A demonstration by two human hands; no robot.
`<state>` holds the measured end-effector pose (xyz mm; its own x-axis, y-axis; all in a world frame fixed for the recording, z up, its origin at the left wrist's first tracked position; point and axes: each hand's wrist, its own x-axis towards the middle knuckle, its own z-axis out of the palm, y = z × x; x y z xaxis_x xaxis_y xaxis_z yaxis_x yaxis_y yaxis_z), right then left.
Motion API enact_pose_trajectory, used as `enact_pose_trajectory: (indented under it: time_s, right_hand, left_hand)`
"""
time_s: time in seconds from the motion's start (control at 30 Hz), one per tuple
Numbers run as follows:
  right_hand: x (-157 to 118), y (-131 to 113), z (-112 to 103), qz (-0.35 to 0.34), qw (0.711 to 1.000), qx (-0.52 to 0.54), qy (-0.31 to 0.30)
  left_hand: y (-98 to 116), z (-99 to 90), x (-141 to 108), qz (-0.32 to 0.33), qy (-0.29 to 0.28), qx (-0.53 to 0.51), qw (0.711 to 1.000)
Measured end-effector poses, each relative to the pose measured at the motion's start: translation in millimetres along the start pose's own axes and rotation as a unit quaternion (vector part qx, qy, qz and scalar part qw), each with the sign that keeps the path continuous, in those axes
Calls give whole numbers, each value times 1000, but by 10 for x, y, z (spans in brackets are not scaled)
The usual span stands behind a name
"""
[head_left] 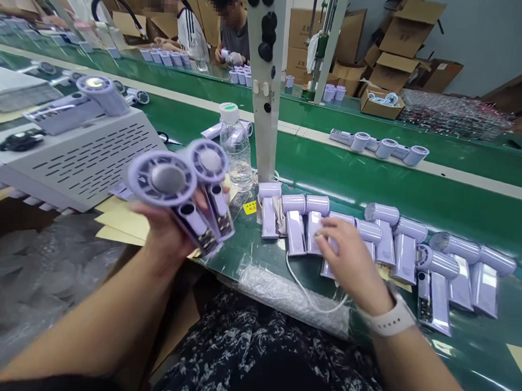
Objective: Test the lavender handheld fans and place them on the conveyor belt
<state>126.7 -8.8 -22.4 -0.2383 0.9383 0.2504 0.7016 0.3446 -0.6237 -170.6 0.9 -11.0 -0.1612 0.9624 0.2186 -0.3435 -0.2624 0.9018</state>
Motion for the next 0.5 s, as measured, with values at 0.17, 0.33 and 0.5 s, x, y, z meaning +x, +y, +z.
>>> enact_pose_trajectory:
  time_s: [0.17,0.33,0.5]
  right_hand:
    - [527,9,230,-60,988,-139,-12]
    - [833,-276,705,-92,991,-95,-30]
    - [736,-502,368,-128,988,86,-18]
  left_hand:
    - [158,-691,-220,-169,-188,46,966]
    - [123,-631,-374,-190,-142,-18,971]
    - [-193,-94,-526,-235,-110,-180,949]
